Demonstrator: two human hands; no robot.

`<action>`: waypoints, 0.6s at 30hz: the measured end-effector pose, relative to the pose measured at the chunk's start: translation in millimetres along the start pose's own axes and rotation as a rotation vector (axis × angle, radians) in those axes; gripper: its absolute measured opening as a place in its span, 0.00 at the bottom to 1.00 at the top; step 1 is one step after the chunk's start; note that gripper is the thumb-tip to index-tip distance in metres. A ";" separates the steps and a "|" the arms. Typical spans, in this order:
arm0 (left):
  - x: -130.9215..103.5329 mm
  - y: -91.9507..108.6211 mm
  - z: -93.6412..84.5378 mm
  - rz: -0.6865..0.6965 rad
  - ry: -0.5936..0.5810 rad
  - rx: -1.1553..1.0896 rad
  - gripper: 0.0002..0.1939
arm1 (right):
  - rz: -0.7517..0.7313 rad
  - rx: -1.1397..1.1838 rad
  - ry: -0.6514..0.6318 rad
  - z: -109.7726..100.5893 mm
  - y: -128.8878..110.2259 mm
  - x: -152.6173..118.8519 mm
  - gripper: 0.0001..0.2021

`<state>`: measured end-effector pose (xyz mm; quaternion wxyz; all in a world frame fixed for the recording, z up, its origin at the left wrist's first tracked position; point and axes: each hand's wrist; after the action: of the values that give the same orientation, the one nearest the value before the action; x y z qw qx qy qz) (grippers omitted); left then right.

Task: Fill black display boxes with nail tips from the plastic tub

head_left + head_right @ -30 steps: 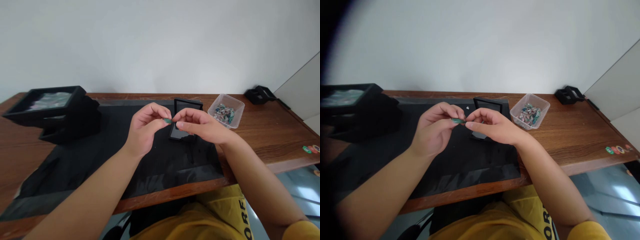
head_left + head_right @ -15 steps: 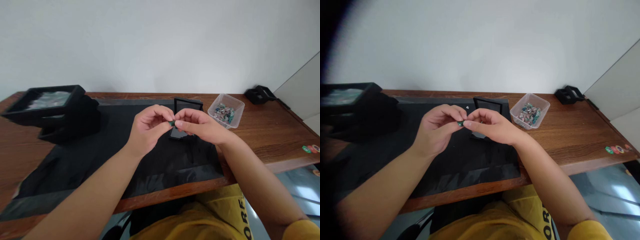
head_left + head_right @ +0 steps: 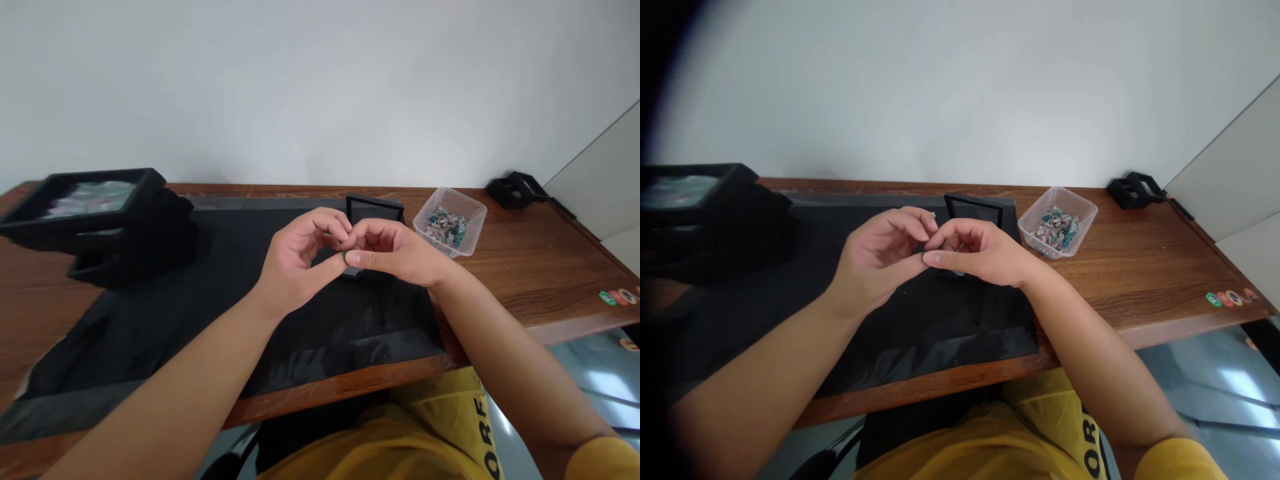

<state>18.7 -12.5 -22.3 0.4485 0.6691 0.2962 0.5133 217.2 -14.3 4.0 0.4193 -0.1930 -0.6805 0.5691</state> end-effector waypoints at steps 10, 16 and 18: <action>1.2 -0.9 -2.3 -0.028 -0.042 0.039 0.10 | -0.009 -0.071 -0.006 -5.1 6.0 -1.0 0.17; 4.5 -6.8 -6.1 -0.137 0.013 0.003 0.14 | -0.150 -0.202 0.135 0.5 6.1 1.6 0.19; 5.3 -8.1 -6.6 -0.159 0.023 -0.031 0.14 | -0.185 -0.274 0.144 2.7 3.6 2.0 0.19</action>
<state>14.6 -2.5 -26.9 0.4949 0.6304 0.3456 0.4882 213.2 -13.5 1.3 0.4875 -0.2251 -0.7347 0.4146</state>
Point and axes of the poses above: each hand's wrist, its own x-axis towards the middle knuckle, its own z-axis out of the palm, y = z × x, and after that the axes turned 15 degrees about -z, right-handed
